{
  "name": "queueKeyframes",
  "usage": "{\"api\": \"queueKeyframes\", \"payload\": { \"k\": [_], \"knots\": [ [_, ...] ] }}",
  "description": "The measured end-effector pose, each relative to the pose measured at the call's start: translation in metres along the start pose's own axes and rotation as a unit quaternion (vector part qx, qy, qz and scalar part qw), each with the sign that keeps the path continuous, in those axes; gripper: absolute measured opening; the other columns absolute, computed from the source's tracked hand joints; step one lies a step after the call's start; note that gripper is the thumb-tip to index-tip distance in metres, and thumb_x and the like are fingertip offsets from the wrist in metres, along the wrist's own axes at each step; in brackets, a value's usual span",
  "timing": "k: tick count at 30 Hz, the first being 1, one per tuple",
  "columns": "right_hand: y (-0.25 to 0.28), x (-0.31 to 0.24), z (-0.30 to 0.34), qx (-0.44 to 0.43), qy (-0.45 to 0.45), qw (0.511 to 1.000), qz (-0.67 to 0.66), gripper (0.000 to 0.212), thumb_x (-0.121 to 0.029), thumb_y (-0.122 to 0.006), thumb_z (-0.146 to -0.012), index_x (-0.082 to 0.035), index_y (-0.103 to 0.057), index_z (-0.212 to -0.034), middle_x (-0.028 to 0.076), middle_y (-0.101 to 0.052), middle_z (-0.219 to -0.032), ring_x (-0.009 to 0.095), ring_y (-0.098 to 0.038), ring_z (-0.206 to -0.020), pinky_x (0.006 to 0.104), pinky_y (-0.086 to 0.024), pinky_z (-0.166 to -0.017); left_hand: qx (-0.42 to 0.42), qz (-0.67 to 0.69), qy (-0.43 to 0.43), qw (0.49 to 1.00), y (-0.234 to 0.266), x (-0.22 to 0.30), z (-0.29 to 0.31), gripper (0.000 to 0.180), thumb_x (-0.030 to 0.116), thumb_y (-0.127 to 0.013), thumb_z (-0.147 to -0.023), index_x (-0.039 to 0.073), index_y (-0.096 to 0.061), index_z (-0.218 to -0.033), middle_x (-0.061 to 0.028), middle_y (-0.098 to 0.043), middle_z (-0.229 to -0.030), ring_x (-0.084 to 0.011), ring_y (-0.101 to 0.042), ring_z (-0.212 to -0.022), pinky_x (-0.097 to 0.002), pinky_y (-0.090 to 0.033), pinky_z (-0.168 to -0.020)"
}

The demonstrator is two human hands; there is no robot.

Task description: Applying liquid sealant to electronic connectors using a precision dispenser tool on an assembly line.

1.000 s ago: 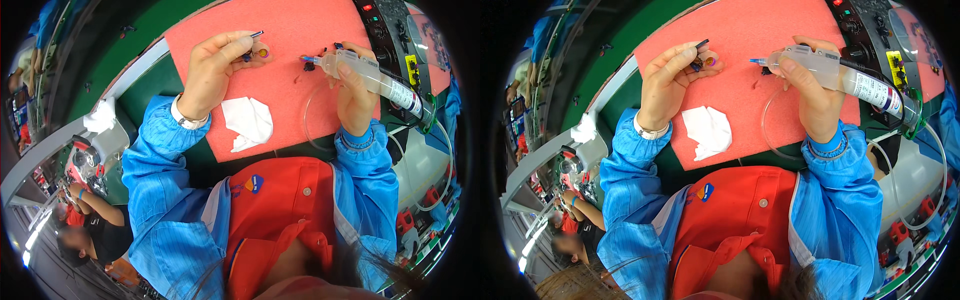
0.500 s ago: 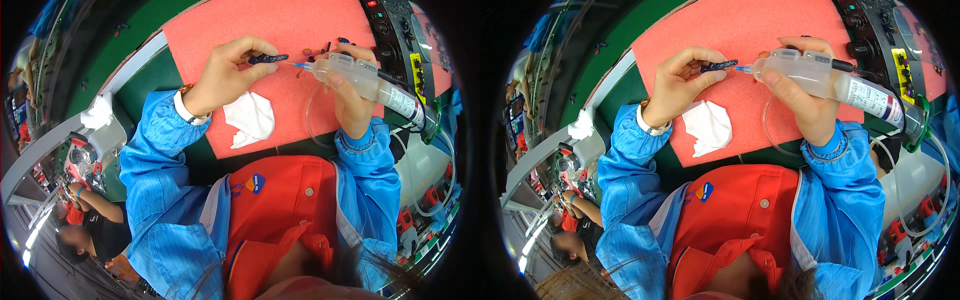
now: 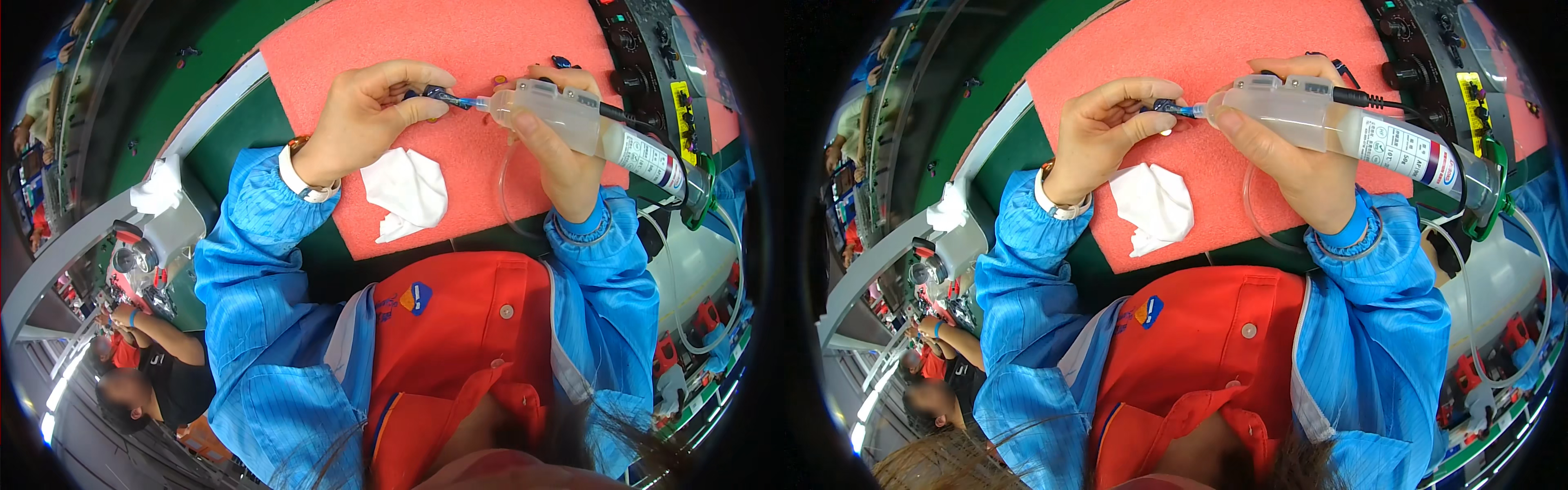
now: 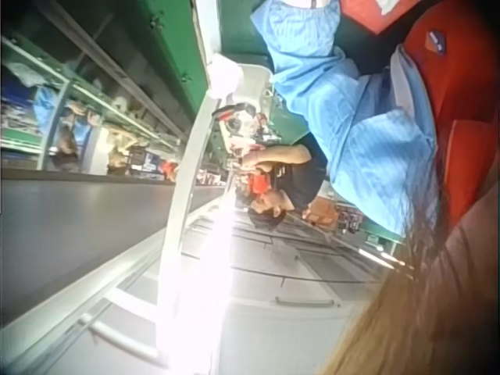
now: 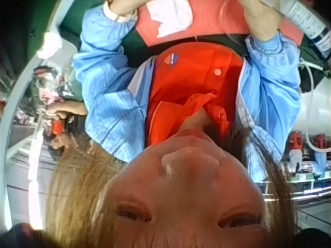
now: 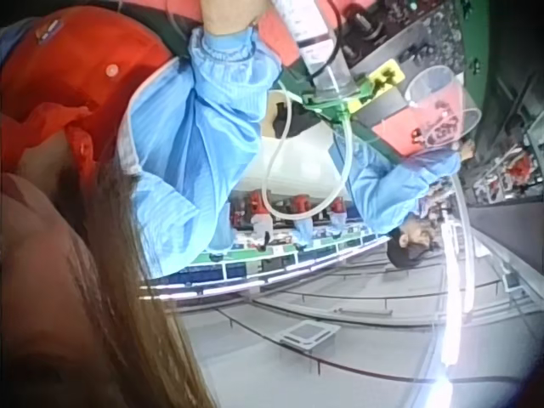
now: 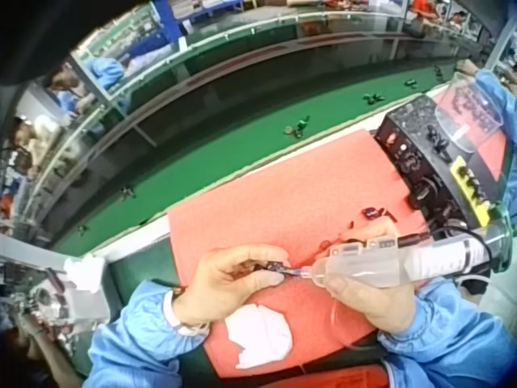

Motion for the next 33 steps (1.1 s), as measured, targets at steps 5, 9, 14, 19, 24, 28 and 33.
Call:
{"api": "queueKeyframes", "payload": {
  "k": [5, 9, 14, 19, 24, 28, 33],
  "knots": [
    [-0.003, -0.004, 0.001, -0.006, 0.017, 0.999, 0.032, 0.037, -0.013, -0.062, -0.078, 0.003, -0.045, -0.106, 0.014, -0.056, -0.092, 0.019, -0.061, -0.078, 0.0233, -0.048, -0.059, 0.0, -0.006, 0.0, 1.0, 0.0, 0.0, 0.001, 0.025, -0.004, -0.06, -0.075, -0.002, -0.058, -0.099, -0.008, -0.062, -0.087, -0.0128, -0.06, -0.081, -0.0231, -0.049, -0.073],
    [-0.004, 0.001, 0.0, -0.012, -0.011, 0.999, 0.044, 0.037, -0.012, -0.062, -0.078, 0.003, -0.045, -0.106, 0.014, -0.056, -0.093, 0.019, -0.061, -0.078, 0.0232, -0.048, -0.06, 0.0, -0.013, 0.0, 1.0, 0.0, -0.001, 0.001, 0.025, -0.004, -0.061, -0.075, -0.001, -0.058, -0.099, -0.008, -0.062, -0.087, -0.0125, -0.06, -0.08, -0.0227, -0.049, -0.072],
    [-0.007, -0.005, -0.001, -0.029, 0.02, 0.998, 0.044, 0.035, -0.01, -0.061, -0.078, 0.002, -0.045, -0.106, 0.014, -0.056, -0.093, 0.019, -0.061, -0.078, 0.023, -0.048, -0.061, 0.0, -0.021, -0.007, 1.0, -0.001, 0.001, 0.001, 0.025, -0.003, -0.061, -0.075, -0.001, -0.059, -0.099, -0.0077, -0.062, -0.086, -0.0122, -0.06, -0.079, -0.0221, -0.049, -0.071],
    [-0.004, -0.005, 0.0, -0.015, 0.008, 0.999, 0.033, 0.035, -0.008, -0.062, -0.077, 0.002, -0.045, -0.106, 0.014, -0.056, -0.093, 0.019, -0.061, -0.079, 0.0238, -0.048, -0.064, -0.001, -0.016, -0.003, 1.0, 0.0, -0.001, 0.001, 0.024, -0.003, -0.061, -0.075, -0.001, -0.059, -0.099, -0.0076, -0.062, -0.085, -0.0119, -0.06, -0.078, -0.0215, -0.049, -0.069],
    [-0.007, -0.013, 0.002, -0.029, 0.059, 0.996, 0.06, 0.038, -0.005, -0.064, -0.074, 0.002, -0.043, -0.106, 0.014, -0.057, -0.094, 0.019, -0.06, -0.084, 0.0263, -0.049, -0.071, -0.019, -0.028, 0.018, 0.999, -0.002, -0.001, 0.002, 0.028, -0.007, -0.058, -0.075, -0.004, -0.055, -0.103, -0.0098, -0.06, -0.09, -0.015, -0.058, -0.083, -0.025, -0.048, -0.076],
    [-0.01, -0.015, 0.005, -0.041, 0.052, 0.997, 0.038, 0.04, -0.004, -0.066, -0.073, 0.001, -0.042, -0.105, 0.015, -0.057, -0.096, 0.02, -0.059, -0.088, 0.0288, -0.048, -0.077, -0.021, -0.046, 0.012, 0.999, -0.002, -0.002, 0.002, 0.027, -0.007, -0.058, -0.075, -0.004, -0.055, -0.103, -0.0103, -0.06, -0.09, -0.0161, -0.059, -0.083, -0.0257, -0.048, -0.076],
    [-0.009, -0.019, 0.006, -0.044, 0.058, 0.996, 0.055, 0.041, -0.005, -0.066, -0.073, 0.0, -0.041, -0.105, 0.015, -0.057, -0.095, 0.021, -0.059, -0.089, 0.03, -0.048, -0.077, -0.008, -0.026, 0.013, 1.0, -0.001, -0.003, 0.001, 0.026, -0.005, -0.059, -0.075, -0.004, -0.056, -0.101, -0.0102, -0.061, -0.088, -0.016, -0.06, -0.082, -0.0249, -0.049, -0.074]
  ]
}}
Point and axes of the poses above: each hand's wrist, its own z-axis away from the middle knuckle, its own y-axis out of the back of the hand, x = y × z, the point moved 9 cm from there along -z, towards the middle knuckle
